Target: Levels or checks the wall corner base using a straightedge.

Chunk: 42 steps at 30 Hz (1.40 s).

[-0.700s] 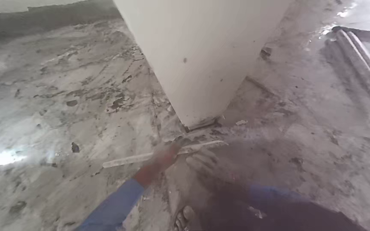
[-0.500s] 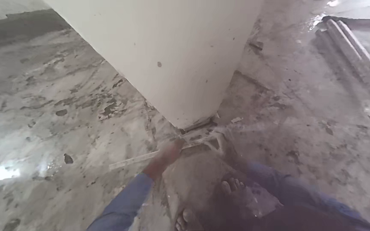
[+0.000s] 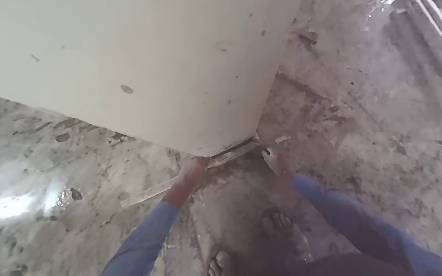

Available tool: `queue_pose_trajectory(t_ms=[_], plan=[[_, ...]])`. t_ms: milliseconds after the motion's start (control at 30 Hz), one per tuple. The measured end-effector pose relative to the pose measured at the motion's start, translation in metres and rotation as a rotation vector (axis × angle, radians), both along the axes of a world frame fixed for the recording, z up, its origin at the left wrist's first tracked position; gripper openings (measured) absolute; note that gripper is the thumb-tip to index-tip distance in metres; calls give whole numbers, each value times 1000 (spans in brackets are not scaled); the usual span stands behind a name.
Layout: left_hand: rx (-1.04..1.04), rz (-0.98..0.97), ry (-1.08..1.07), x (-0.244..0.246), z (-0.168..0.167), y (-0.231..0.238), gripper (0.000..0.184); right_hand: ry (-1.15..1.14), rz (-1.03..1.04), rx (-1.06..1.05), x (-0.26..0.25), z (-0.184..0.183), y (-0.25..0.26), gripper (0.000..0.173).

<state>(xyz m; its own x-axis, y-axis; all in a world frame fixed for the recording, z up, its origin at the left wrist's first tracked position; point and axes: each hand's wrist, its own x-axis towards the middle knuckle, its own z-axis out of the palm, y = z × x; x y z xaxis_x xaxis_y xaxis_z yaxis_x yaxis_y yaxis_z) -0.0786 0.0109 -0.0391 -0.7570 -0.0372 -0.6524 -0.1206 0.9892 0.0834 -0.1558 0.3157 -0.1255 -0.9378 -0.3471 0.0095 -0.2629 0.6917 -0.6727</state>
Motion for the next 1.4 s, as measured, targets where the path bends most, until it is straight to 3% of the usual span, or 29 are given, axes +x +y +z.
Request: queue_pose_trajectory(t_ms=[300,400,500,633,833,1000,1233,1400], plan=[[-19,45,-2,-5,7,-2,61,94,-18,-162,-12,-23,-7,22],[36,158,48,13,-1,-24,59,35,-41,-152,-15,-17,-6,24],[-79,232,-39,41,-1,-59,58,81,-93,-186,-14,-19,-6,23],[23,313,-48,53,4,-78,49,50,-46,-155,-14,-23,-2,26],[63,253,-19,47,3,-79,46,-84,-15,-139,-17,-17,-4,29],[78,253,-7,42,1,-80,43,75,-35,-165,-15,-34,-2,23],[33,258,-48,35,4,-75,43,-75,-55,-112,-19,-23,-2,30],[32,227,-43,31,7,-79,46,-33,-48,-125,-18,-26,-4,28]])
